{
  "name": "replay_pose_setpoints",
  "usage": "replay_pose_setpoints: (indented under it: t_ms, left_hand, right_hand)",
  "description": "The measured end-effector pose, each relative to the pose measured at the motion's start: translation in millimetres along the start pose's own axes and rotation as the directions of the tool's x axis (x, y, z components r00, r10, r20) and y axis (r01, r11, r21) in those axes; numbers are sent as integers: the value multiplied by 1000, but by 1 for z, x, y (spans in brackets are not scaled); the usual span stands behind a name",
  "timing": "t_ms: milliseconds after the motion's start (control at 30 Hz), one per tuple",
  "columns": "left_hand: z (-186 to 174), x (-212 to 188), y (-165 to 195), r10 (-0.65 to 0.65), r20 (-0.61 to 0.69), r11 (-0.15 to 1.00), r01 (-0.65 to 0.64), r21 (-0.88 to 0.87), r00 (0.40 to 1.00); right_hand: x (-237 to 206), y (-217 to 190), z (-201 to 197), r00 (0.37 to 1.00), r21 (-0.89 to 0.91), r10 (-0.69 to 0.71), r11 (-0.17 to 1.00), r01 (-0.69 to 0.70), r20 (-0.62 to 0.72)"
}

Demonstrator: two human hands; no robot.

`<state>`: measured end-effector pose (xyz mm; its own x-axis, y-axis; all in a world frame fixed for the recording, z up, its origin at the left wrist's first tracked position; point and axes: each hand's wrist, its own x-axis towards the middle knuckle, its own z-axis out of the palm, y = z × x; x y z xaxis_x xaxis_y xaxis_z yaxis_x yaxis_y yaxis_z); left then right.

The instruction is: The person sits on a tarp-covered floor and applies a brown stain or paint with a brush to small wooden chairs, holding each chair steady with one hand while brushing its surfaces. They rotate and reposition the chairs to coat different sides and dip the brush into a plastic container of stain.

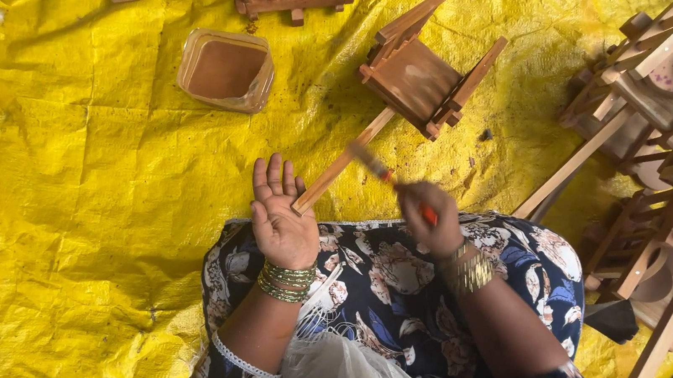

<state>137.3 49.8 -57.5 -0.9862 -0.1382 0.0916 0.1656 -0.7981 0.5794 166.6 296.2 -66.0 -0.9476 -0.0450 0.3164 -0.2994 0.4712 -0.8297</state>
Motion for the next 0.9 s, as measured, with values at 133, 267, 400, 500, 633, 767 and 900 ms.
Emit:
replay_pose_setpoints:
  t_ms: [133, 267, 400, 500, 633, 767, 900]
  left_hand:
    - [2, 0, 4, -7, 25, 1000, 7, 15, 1000]
    - [2, -2, 6, -16, 38, 1000, 16, -4, 999]
    - [0, -5, 6, -16, 50, 1000, 16, -5, 999]
    - [1, -5, 6, -16, 58, 1000, 16, 6, 998]
    - [1, -2, 7, -19, 66, 1000, 19, 4, 998]
    - [1, -1, 8, -13, 72, 1000, 11, 29, 997]
    - [2, -2, 7, -22, 69, 999, 19, 38, 997]
  right_hand:
    - [37, 40, -6, 988, -259, 56, 961, -93, -147]
    - [28, 40, -6, 977, -174, 161, 967, -184, -139]
    - [3, 34, -8, 996, -50, 80, 996, -78, 27]
    - [19, 45, -7, 985, -55, 158, 985, -162, -62]
    - [52, 55, -9, 963, -21, 153, 987, -161, -220]
    - [29, 20, -1, 955, -61, 284, 955, -289, -84]
    - [-19, -52, 12, 997, 141, -63, 989, 55, 53]
